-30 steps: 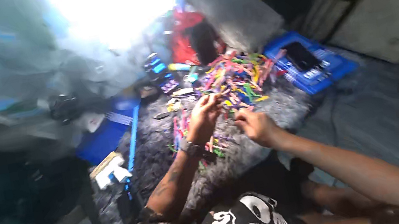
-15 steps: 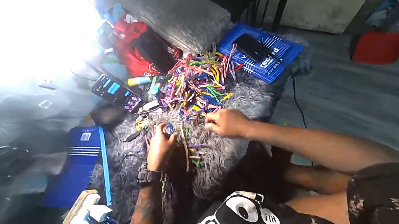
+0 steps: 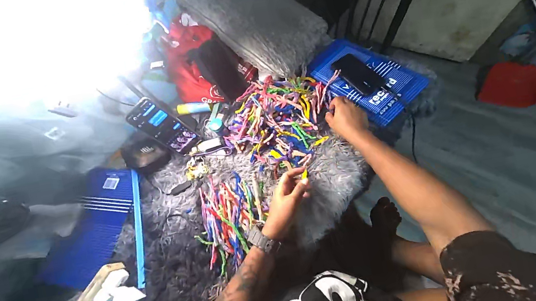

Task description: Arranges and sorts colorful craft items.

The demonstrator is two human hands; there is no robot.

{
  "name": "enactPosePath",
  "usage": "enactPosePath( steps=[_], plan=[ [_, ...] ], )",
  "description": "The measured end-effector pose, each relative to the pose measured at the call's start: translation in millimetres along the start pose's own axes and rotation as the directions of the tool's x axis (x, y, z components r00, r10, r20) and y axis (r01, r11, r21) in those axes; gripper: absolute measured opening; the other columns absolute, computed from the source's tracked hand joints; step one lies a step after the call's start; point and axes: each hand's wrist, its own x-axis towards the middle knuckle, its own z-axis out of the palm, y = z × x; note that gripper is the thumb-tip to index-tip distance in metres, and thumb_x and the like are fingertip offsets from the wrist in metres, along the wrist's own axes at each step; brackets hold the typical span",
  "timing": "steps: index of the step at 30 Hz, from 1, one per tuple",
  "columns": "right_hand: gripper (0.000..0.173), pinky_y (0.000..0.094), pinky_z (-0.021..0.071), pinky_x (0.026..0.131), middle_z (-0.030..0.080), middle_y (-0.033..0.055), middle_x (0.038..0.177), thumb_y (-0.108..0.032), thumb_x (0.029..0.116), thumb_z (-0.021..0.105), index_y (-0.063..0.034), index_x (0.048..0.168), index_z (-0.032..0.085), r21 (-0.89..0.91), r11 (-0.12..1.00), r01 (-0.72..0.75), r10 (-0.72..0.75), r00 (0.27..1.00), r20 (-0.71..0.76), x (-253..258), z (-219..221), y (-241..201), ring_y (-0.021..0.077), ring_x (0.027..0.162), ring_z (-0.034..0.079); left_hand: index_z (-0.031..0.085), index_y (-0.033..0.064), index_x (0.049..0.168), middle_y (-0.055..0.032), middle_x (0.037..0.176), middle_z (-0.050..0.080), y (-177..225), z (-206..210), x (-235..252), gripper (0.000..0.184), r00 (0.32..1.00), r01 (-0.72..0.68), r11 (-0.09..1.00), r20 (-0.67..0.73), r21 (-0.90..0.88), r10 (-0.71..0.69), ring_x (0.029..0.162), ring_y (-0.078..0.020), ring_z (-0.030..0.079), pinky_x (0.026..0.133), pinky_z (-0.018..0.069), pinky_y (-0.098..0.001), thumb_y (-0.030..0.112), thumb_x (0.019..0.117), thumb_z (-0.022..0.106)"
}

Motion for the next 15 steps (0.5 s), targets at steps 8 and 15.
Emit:
enactPosePath(
  steps=[8, 15],
  plan=[
    [0.030, 0.0625, 0.0511, 0.088, 0.067, 0.0270, 0.111, -0.019, 0.1036, 0.057, 0.0042, 0.122, 0.062, 0.439, 0.899, -0.008, 0.067, 0.991, -0.119, -31, -2, 21, 0.0415, 0.098, 0.068, 0.050, -0.0056, 0.134, -0.0066, 0.104, 0.065, -14, -12, 6, 0.033, 0.997, -0.020, 0.998, -0.078, -0.055, 0.016, 0.086, -0.0089, 0.065, 0.077, 0.0565, -0.0274, 0.010, 0.1046, 0.050],
    [0.048, 0.0698, 0.0464, 0.093, 0.054, 0.0295, 0.141, -0.030, 0.1020, 0.060, 0.0006, 0.138, 0.058, 0.116, 0.989, -0.089, 0.101, 0.990, -0.098, -20, 10, 12, 0.0505, 0.119, 0.060, 0.053, -0.0059, 0.130, -0.0054, 0.105, 0.065, -22, -13, 4, 0.030, 0.996, -0.073, 0.996, -0.058, -0.042, 0.070, 0.087, -0.0074, 0.066, 0.080, 0.0568, -0.0264, 0.010, 0.1039, 0.048]
  ],
)
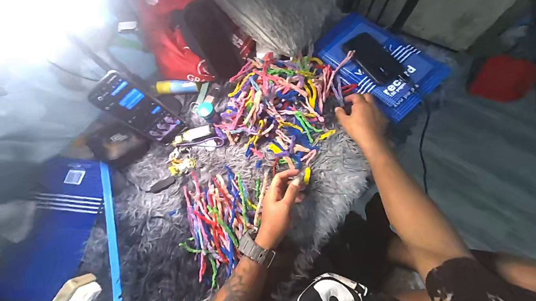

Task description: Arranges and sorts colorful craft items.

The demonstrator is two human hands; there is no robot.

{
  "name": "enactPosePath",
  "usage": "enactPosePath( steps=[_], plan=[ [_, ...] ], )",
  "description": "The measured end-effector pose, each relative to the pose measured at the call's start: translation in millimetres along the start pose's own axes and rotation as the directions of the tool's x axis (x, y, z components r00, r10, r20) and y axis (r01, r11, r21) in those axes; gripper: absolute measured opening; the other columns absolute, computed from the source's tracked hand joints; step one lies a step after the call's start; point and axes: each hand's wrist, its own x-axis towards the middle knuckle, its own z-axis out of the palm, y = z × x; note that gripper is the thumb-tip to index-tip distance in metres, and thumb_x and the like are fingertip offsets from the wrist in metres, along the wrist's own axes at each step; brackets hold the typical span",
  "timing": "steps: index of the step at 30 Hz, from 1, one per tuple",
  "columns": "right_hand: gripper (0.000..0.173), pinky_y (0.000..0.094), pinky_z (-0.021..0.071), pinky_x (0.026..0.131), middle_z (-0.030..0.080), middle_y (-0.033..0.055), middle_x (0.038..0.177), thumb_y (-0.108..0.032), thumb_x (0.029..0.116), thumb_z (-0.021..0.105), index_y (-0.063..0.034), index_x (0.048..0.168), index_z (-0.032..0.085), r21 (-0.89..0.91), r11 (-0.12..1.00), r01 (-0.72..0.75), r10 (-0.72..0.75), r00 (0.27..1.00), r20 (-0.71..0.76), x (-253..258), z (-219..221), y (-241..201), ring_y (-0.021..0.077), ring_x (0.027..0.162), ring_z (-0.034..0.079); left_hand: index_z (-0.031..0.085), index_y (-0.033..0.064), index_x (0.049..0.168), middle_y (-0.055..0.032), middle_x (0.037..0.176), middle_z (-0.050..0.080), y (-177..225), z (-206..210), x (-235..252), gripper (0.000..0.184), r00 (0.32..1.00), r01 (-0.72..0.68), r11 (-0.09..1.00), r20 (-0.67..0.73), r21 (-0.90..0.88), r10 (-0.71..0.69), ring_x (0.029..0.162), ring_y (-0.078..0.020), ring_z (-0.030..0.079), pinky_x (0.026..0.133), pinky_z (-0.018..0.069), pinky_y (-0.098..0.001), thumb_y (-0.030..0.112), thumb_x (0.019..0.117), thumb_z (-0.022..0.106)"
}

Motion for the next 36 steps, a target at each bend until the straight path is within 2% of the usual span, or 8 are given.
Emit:
enactPosePath(
  steps=[4, 8, 10, 13, 22, 26, 31, 36],
  plan=[
    [0.033, 0.0649, 0.0492, 0.089, 0.061, 0.0246, 0.132, -0.021, 0.1013, 0.057, -0.0013, 0.127, 0.064, -0.024, 1.000, -0.006, 0.005, 0.999, -0.051, 2, 5, 2, 0.0439, 0.113, 0.064, 0.055, -0.0041, 0.126, -0.0021, 0.100, 0.066, 0, 1, 0, 0.026, 1.000, -0.006, 1.000, -0.009, -0.012, 0.006, 0.083, -0.0061, 0.065, 0.078, 0.0565, -0.0250, 0.008, 0.1034, 0.049],
    [0.031, 0.0557, 0.0524, 0.088, 0.068, 0.0254, 0.115, -0.018, 0.1040, 0.056, 0.0047, 0.123, 0.065, 0.262, 0.954, 0.146, -0.109, 0.982, -0.153, -29, 3, 18, 0.0379, 0.100, 0.067, 0.057, -0.0027, 0.123, 0.0005, 0.096, 0.066, -1, 2, -2, 0.023, 1.000, -0.018, 1.000, -0.011, -0.025, 0.017, 0.082, -0.0051, 0.065, 0.078, 0.0562, -0.0239, 0.007, 0.1032, 0.048],
    [0.029, 0.0409, 0.0545, 0.074, 0.067, 0.0163, 0.103, -0.021, 0.1058, 0.054, 0.0020, 0.121, 0.063, 0.492, 0.847, 0.204, -0.183, 0.979, -0.091, -62, 2, 23, 0.0220, 0.081, 0.064, 0.059, -0.0013, 0.120, 0.0015, 0.096, 0.067, -2, 2, -3, 0.021, 0.999, -0.031, 0.999, -0.018, -0.037, 0.030, 0.083, -0.0048, 0.065, 0.079, 0.0564, -0.0240, 0.007, 0.1038, 0.048],
    [0.019, 0.0260, 0.0548, 0.073, 0.069, 0.0033, 0.094, -0.013, 0.0987, 0.059, 0.0011, 0.108, 0.068, 0.742, 0.663, 0.103, -0.323, 0.933, 0.159, -109, 12, 9, 0.0046, 0.077, 0.062, 0.059, -0.0013, 0.123, 0.0017, 0.098, 0.068, -5, 2, -3, 0.024, 0.998, -0.060, 0.998, -0.027, -0.021, 0.060, 0.084, -0.0042, 0.065, 0.079, 0.0568, -0.0241, 0.008, 0.1030, 0.052],
    [0.007, 0.0206, 0.0532, 0.074, 0.067, -0.0008, 0.083, -0.008, 0.0949, 0.066, -0.0021, 0.094, 0.070, 0.685, 0.727, 0.037, -0.465, 0.760, 0.453, -123, 22, -8, 0.0002, 0.077, 0.062, 0.065, 0.0163, 0.113, 0.0075, 0.100, 0.069, -15, -9, -6, 0.013, 0.989, -0.144, 0.971, -0.011, -0.192, 0.145, 0.091, -0.0041, 0.066, 0.086, 0.0560, -0.0268, 0.017, 0.1021, 0.057],
    [0.007, 0.0223, 0.0557, 0.072, 0.071, -0.0006, 0.086, -0.010, 0.0944, 0.069, -0.0045, 0.096, 0.073, 0.726, 0.679, 0.109, -0.460, 0.834, 0.305, -129, 27, -6, 0.0027, 0.076, 0.064, 0.060, 0.0174, 0.109, 0.0082, 0.094, 0.069, -12, -6, -5, 0.011, 0.984, -0.172, 0.965, -0.072, -0.199, 0.160, 0.086, -0.0032, 0.066, 0.083, 0.0571, -0.0249, 0.011, 0.1005, 0.059],
    [0.008, 0.0198, 0.0575, 0.075, 0.071, -0.0011, 0.095, -0.004, 0.0941, 0.068, -0.0035, 0.100, 0.073, 0.899, 0.419, 0.124, -0.430, 0.900, 0.076, -138, 39, -13, 0.0018, 0.082, 0.066, 0.067, 0.0207, 0.100, 0.0067, 0.093, 0.069, -14, -8, -5, 0.010, 0.990, -0.134, 0.935, -0.002, -0.329, 0.141, 0.084, -0.0039, 0.065, 0.081, 0.0554, -0.0243, 0.014, 0.0978, 0.061],
    [0.009, 0.0213, 0.0583, 0.072, 0.074, -0.0016, 0.090, -0.007, 0.0936, 0.070, -0.0142, 0.096, 0.074, 0.996, 0.058, -0.071, -0.409, 0.908, 0.089, -154, 47, -23, 0.0037, 0.079, 0.068, 0.073, 0.0185, 0.090, 0.0001, 0.104, 0.073, -8, -5, -12, 0.010, 0.991, 0.041, 0.893, 0.131, -0.448, 0.021, 0.092, -0.0079, 0.068, 0.085, 0.0568, -0.0273, 0.010, 0.0912, 0.068]
  ],
)
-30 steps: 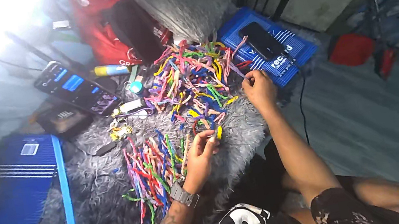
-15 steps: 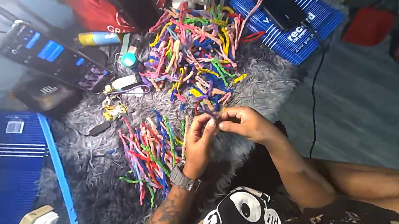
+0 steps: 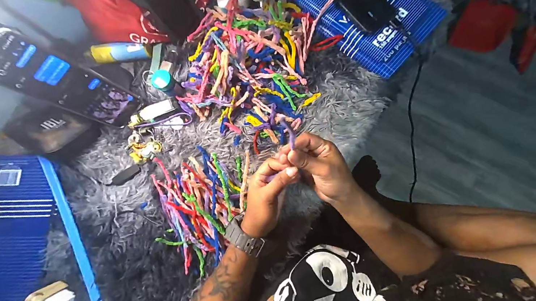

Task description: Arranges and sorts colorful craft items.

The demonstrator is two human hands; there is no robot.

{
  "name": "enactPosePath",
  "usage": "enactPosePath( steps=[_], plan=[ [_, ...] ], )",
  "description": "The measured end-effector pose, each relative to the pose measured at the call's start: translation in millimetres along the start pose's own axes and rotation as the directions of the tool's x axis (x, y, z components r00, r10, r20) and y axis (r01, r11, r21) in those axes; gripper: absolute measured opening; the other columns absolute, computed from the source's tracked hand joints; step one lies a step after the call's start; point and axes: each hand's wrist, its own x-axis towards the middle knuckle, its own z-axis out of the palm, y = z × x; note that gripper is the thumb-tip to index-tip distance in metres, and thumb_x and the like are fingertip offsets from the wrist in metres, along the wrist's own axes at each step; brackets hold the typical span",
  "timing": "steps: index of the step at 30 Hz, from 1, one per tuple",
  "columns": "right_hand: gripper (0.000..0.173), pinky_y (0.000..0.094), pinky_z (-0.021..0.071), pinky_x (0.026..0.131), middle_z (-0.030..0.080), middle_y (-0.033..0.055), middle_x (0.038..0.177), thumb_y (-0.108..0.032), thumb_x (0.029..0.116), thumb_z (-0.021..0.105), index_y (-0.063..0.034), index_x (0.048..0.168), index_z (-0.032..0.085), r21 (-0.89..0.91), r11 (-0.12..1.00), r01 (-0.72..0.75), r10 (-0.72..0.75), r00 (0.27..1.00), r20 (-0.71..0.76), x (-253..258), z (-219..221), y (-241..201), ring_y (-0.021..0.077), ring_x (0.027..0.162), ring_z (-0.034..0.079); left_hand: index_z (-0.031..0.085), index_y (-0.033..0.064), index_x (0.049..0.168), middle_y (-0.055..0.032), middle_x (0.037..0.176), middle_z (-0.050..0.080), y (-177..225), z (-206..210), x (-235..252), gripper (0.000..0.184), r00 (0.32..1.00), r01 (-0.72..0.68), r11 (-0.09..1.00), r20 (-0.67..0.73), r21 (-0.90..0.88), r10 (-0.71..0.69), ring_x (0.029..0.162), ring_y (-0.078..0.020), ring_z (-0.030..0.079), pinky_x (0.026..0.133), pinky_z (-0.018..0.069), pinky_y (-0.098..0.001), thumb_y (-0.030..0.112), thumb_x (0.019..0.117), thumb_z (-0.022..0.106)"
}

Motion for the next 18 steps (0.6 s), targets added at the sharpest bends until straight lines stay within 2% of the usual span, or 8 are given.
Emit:
enactPosePath(
  steps=[3, 5, 7, 9, 13, 14, 16, 18],
  plan=[
    [0.013, 0.0180, 0.0564, 0.064, 0.073, -0.0021, 0.089, -0.005, 0.0928, 0.069, -0.0172, 0.096, 0.073, 0.036, 0.999, 0.022, -0.021, 0.999, -0.034, -7, 6, -6, 0.0012, 0.072, 0.066, 0.076, 0.0180, 0.096, 0.0030, 0.098, 0.074, 0, 3, -4, 0.010, 0.994, 0.044, 0.998, 0.106, -0.046, -0.039, 0.092, -0.0065, 0.069, 0.089, 0.0566, -0.0281, 0.013, 0.0938, 0.068],
    [0.012, 0.0145, 0.0532, 0.055, 0.073, -0.0007, 0.088, -0.004, 0.0942, 0.067, -0.0153, 0.094, 0.072, 0.047, 0.999, 0.018, -0.016, 0.999, -0.037, -8, 8, -13, -0.0007, 0.063, 0.063, 0.076, 0.0187, 0.097, 0.0067, 0.092, 0.074, 1, 6, -7, 0.014, 0.979, 0.055, 0.997, 0.197, -0.055, -0.044, 0.086, -0.0030, 0.068, 0.084, 0.0564, -0.0243, 0.015, 0.0989, 0.063],
    [0.009, 0.0174, 0.0580, 0.070, 0.074, -0.0020, 0.091, -0.009, 0.0951, 0.069, -0.0166, 0.096, 0.074, 0.087, 0.996, 0.014, -0.016, 1.000, 0.022, -6, 4, -18, 0.0012, 0.075, 0.068, 0.073, 0.0212, 0.097, 0.0103, 0.085, 0.072, 6, 7, -8, 0.016, 0.948, 0.117, 0.989, 0.306, -0.090, -0.084, 0.079, 0.0001, 0.067, 0.075, 0.0557, -0.0196, 0.019, 0.1022, 0.059],
    [0.008, 0.0220, 0.0581, 0.083, 0.074, -0.0039, 0.091, -0.014, 0.0937, 0.072, -0.0186, 0.097, 0.077, 0.173, 0.985, 0.011, -0.026, 0.996, 0.086, -5, 2, -19, 0.0038, 0.087, 0.070, 0.072, 0.0241, 0.095, 0.0131, 0.079, 0.067, 10, 8, -12, 0.012, 0.889, 0.268, 0.938, 0.432, -0.221, -0.152, 0.071, 0.0022, 0.063, 0.067, 0.0517, -0.0166, 0.024, 0.1007, 0.061],
    [0.008, 0.0239, 0.0567, 0.087, 0.075, -0.0047, 0.091, -0.019, 0.0960, 0.070, -0.0199, 0.100, 0.077, 0.301, 0.953, -0.034, -0.041, 0.971, 0.237, -12, 10, -26, 0.0045, 0.090, 0.070, 0.072, 0.0233, 0.093, 0.0153, 0.068, 0.062, 5, 25, -31, 0.008, 0.709, 0.580, 0.641, 0.699, -0.502, -0.094, 0.059, 0.0043, 0.058, 0.055, 0.0456, -0.0123, 0.021, 0.0964, 0.065],
    [0.009, 0.0221, 0.0569, 0.085, 0.076, -0.0047, 0.092, -0.019, 0.0968, 0.069, -0.0191, 0.101, 0.077, 0.286, 0.958, -0.034, -0.047, 0.962, 0.271, -14, 13, -30, 0.0033, 0.089, 0.071, 0.072, 0.0233, 0.092, 0.0148, 0.069, 0.064, 3, 29, -36, 0.008, 0.677, 0.605, 0.615, 0.734, -0.506, -0.063, 0.061, 0.0037, 0.060, 0.056, 0.0471, -0.0127, 0.021, 0.0959, 0.066],
    [0.010, 0.0165, 0.0574, 0.077, 0.076, -0.0057, 0.092, -0.012, 0.0979, 0.067, -0.0176, 0.101, 0.076, 0.184, 0.982, -0.051, -0.005, 0.956, 0.292, -16, 20, -40, -0.0003, 0.083, 0.070, 0.074, 0.0224, 0.096, 0.0117, 0.079, 0.071, -2, 33, -42, 0.013, 0.615, 0.568, 0.715, 0.787, -0.409, -0.038, 0.074, 0.0010, 0.067, 0.068, 0.0531, -0.0156, 0.033, 0.0969, 0.067],
    [0.014, 0.0147, 0.0568, 0.065, 0.075, -0.0040, 0.087, 0.001, 0.0955, 0.064, -0.0109, 0.098, 0.070, 0.043, 0.988, -0.146, 0.132, 0.962, 0.238, -13, 33, -45, -0.0004, 0.072, 0.068, 0.073, 0.0147, 0.114, 0.0033, 0.104, 0.075, -7, 35, -47, 0.035, 0.490, 0.502, 0.844, 0.866, -0.189, -0.097, 0.097, -0.0035, 0.070, 0.087, 0.0553, -0.0200, 0.044, 0.0960, 0.067]
  ],
)
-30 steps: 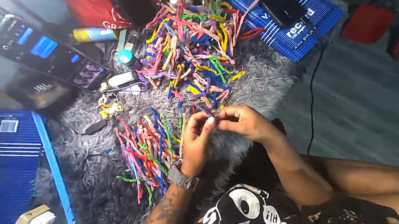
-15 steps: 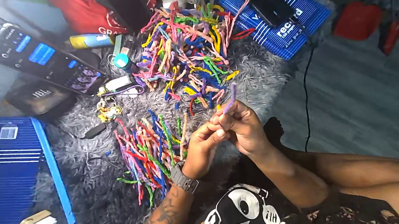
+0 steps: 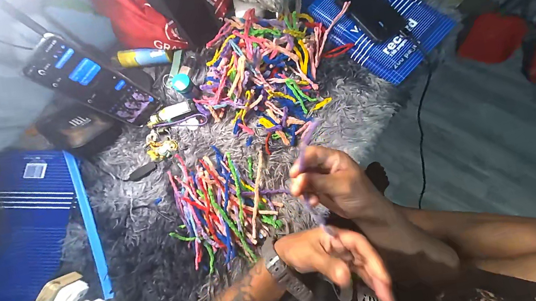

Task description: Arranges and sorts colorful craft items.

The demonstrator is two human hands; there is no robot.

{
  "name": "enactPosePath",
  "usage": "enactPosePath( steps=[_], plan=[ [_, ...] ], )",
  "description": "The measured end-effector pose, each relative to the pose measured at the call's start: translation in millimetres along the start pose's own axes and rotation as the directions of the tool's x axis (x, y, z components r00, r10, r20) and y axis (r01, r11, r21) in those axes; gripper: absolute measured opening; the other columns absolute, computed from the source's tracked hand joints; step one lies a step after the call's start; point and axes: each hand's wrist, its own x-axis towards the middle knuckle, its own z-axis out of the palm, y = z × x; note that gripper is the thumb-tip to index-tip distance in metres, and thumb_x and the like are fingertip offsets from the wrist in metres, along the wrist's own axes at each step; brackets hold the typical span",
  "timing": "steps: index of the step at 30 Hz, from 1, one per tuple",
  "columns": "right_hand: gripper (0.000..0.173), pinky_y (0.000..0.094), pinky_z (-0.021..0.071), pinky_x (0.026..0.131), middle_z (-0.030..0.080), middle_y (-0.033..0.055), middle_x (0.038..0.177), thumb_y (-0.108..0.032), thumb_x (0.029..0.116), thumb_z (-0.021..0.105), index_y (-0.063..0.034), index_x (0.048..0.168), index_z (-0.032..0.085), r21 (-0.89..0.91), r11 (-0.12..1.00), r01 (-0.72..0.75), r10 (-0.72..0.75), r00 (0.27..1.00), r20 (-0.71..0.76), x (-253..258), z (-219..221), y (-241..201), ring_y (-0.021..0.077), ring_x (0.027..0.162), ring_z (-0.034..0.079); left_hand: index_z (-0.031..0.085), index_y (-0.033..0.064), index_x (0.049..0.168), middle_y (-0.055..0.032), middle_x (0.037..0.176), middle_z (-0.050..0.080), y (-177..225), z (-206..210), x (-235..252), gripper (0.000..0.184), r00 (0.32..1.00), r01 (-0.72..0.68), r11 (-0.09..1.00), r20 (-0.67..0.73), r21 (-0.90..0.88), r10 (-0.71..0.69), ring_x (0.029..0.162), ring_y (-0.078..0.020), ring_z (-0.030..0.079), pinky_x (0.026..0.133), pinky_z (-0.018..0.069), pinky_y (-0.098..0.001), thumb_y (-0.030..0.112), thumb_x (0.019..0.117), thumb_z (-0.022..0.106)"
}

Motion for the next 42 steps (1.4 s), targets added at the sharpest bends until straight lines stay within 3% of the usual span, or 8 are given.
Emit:
enactPosePath(
  steps=[6, 11, 18, 20, 23, 28, 37, 42],
  plan=[
    [0.045, 0.0323, 0.0575, 0.075, 0.071, 0.0144, 0.097, -0.018, 0.1002, 0.066, 0.0049, 0.137, 0.056, -0.698, 0.684, -0.211, 0.352, 0.934, 0.062, 51, 30, 54, 0.0161, 0.078, 0.068, 0.053, -0.0135, 0.133, -0.0206, 0.128, 0.063, -17, -5, 2, 0.061, 0.942, 0.257, 0.916, 0.133, 0.308, -0.309, 0.115, -0.0172, 0.063, 0.102, 0.0483, -0.0308, 0.035, 0.0970, 0.061],
    [0.028, 0.0426, 0.0576, 0.089, 0.072, 0.0176, 0.111, -0.019, 0.1014, 0.062, 0.0009, 0.118, 0.072, -0.881, 0.461, 0.103, -0.136, 0.990, 0.045, 77, -12, 27, 0.0256, 0.099, 0.071, 0.061, 0.0086, 0.133, -0.0046, 0.125, 0.069, 3, -11, -1, 0.057, 0.989, 0.124, 0.978, -0.105, 0.170, -0.107, 0.115, -0.0139, 0.066, 0.100, 0.0521, -0.0319, 0.051, 0.0962, 0.063],
    [0.037, 0.0553, 0.0517, 0.094, 0.063, 0.0227, 0.127, -0.027, 0.1034, 0.060, -0.0031, 0.132, 0.065, -0.929, 0.074, -0.362, -0.262, 0.892, -0.368, 111, -111, -6, 0.0385, 0.111, 0.065, 0.060, 0.0206, 0.135, -0.0052, 0.118, 0.072, 20, -27, 0, 0.035, 0.752, -0.260, 0.965, -0.634, -0.034, 0.180, 0.101, -0.0193, 0.071, 0.089, 0.0583, -0.0342, 0.033, 0.1027, 0.056],
    [0.038, 0.0555, 0.0515, 0.094, 0.063, 0.0231, 0.127, -0.028, 0.1027, 0.061, -0.0029, 0.131, 0.065, -0.922, 0.070, -0.380, -0.255, 0.887, -0.385, 111, -121, 0, 0.0388, 0.111, 0.065, 0.052, 0.0084, 0.135, -0.0028, 0.118, 0.070, 27, -20, 3, 0.033, 0.678, -0.096, 0.947, -0.676, 0.306, 0.287, 0.103, -0.0131, 0.069, 0.092, 0.0561, -0.0299, 0.020, 0.1050, 0.046],
    [0.029, 0.0552, 0.0525, 0.091, 0.066, 0.0224, 0.123, -0.021, 0.1021, 0.061, -0.0015, 0.123, 0.068, -0.924, 0.102, -0.369, -0.286, 0.878, -0.383, 111, -126, 6, 0.0381, 0.108, 0.066, 0.064, -0.0049, 0.121, -0.0068, 0.120, 0.064, 41, 0, 3, 0.027, 0.751, 0.233, 0.524, -0.494, 0.819, 0.438, 0.111, -0.0076, 0.062, 0.097, 0.0527, -0.0264, 0.013, 0.1052, 0.051],
    [0.028, 0.0489, 0.0522, 0.094, 0.067, 0.0212, 0.117, -0.020, 0.1022, 0.060, 0.0014, 0.117, 0.069, -0.907, 0.267, -0.327, -0.316, 0.859, -0.403, 103, -132, 2, 0.0326, 0.105, 0.067, 0.076, 0.0179, 0.119, -0.0174, 0.134, 0.061, 49, 5, 7, 0.026, 0.658, 0.726, -0.181, -0.592, 0.664, 0.466, 0.116, -0.0319, 0.063, 0.095, 0.0533, -0.0493, 0.020, 0.0998, 0.058],
    [0.029, 0.0337, 0.0555, 0.086, 0.069, 0.0197, 0.115, -0.015, 0.1022, 0.060, 0.0034, 0.123, 0.067, -0.822, 0.564, -0.085, -0.411, 0.834, -0.368, 56, -149, -2, 0.0196, 0.094, 0.067, 0.056, 0.0034, 0.143, -0.0237, 0.128, 0.059, 76, 14, 23, 0.046, 0.252, 0.965, -0.184, -0.853, 0.186, 0.456, 0.105, -0.0370, 0.066, 0.090, 0.0548, -0.0545, 0.032, 0.1064, 0.053],
    [0.028, 0.0260, 0.0526, 0.082, 0.070, 0.0133, 0.107, -0.016, 0.1028, 0.059, 0.0031, 0.121, 0.068, -0.742, 0.670, -0.017, -0.404, 0.830, -0.384, 53, -146, -1, 0.0095, 0.086, 0.064, 0.075, 0.0053, 0.104, -0.0240, 0.107, 0.067, 87, 22, -24, 0.037, 0.135, 0.951, -0.307, -0.848, -0.034, 0.512, 0.100, -0.0444, 0.066, 0.083, 0.0522, -0.0651, 0.036, 0.1055, 0.054]
  ],
)
